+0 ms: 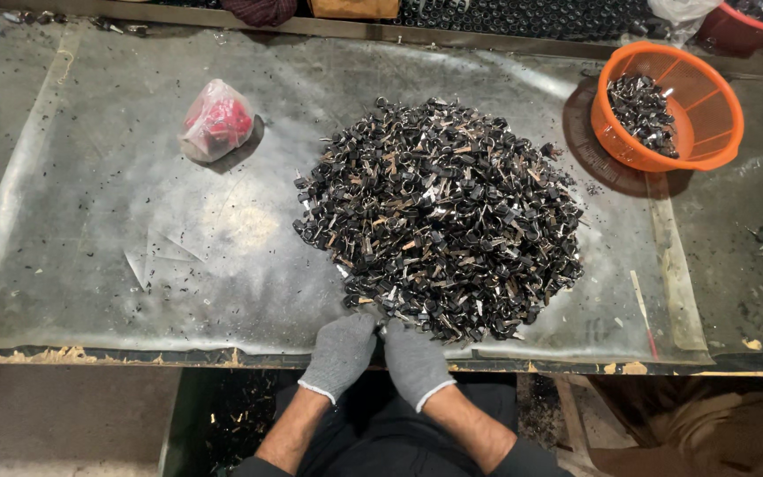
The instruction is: The person sits at a workbench and picks small black metal components one at a time from a large pile, handling each briefly with both gloved hands before dropping it into a green bin below the bench. The pile sits on a metal sheet next to an orange basin and a plastic bag of red items.
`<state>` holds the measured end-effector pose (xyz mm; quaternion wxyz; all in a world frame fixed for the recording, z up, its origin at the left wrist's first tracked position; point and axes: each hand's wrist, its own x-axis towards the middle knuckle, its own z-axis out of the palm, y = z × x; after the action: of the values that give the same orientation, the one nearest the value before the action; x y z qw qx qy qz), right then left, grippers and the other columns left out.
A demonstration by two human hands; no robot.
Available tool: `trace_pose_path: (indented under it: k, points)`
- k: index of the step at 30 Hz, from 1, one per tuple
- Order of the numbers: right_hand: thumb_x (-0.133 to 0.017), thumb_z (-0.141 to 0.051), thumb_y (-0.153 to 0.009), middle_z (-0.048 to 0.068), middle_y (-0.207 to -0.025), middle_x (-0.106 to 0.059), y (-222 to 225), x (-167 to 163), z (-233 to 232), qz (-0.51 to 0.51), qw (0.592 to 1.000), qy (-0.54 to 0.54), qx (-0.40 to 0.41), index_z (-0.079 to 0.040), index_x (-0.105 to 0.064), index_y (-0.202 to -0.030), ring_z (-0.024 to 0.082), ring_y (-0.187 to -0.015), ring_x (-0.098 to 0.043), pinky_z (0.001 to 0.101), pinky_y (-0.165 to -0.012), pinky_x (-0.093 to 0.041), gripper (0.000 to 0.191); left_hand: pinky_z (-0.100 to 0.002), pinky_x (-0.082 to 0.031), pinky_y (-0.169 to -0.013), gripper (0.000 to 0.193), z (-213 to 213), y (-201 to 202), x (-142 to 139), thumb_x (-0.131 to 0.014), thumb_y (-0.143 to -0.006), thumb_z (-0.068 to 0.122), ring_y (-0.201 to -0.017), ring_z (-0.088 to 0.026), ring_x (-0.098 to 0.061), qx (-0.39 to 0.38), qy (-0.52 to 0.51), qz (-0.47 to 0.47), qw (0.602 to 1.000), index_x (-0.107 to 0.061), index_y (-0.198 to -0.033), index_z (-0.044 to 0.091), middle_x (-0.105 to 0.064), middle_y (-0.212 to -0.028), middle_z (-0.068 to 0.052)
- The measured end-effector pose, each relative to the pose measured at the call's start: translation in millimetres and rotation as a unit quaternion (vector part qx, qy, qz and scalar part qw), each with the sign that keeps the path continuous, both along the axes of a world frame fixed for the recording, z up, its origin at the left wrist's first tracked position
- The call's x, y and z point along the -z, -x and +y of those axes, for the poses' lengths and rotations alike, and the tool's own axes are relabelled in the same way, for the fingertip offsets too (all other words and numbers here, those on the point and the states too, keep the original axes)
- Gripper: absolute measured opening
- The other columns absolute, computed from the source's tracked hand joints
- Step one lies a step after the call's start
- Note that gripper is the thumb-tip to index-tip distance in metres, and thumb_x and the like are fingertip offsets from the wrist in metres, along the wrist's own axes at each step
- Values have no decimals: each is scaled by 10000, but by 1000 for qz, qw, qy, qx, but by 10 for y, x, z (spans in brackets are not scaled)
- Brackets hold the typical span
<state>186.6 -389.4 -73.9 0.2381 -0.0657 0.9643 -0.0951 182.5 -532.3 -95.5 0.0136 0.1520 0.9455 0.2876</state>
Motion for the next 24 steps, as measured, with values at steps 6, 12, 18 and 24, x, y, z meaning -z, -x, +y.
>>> trace_pose_path:
  k: [6,12,18,24]
  points:
    - [-566,-120,-974,221,-944,-734,4,-10,30,47,997,28,-47,-23,-605,-1091,396,-830,-745,503,-699,-604,157,-532,-553,-711,120,25,-4,-40,-630,-838,97,-832,-385,-704,7,-5,-15,1000,-692,-934,60,-712,-869,-161]
    - [-614,-138,-917,133,-935,-701,26,-115,227,113,984,67,-122,-65,-590,-1095,339,-803,-742,485,-625,-592,194,-559,-544,-752,234,25,23,-169,-641,-804,108,-863,-422,-696,-22,0,-92,995,-701,-1026,66,-720,-915,-202]
    - [-597,-162,-961,183,-956,-681,-8,-47,222,98,991,27,-84,-36,-571,-1044,335,-763,-746,459,-586,-603,153,-554,-548,-756,191,62,86,-114,-653,-841,158,-867,-410,-702,13,37,-96,995,-684,-991,44,-715,-900,-198]
    - [-579,-62,-902,299,-864,-716,89,19,230,-14,992,36,-120,200,-450,-1159,377,-785,-770,438,-652,-622,389,-487,-583,-765,226,212,-53,-5,-622,-878,84,-851,-365,-723,57,88,-5,994,-652,-1087,2,-708,-900,-186]
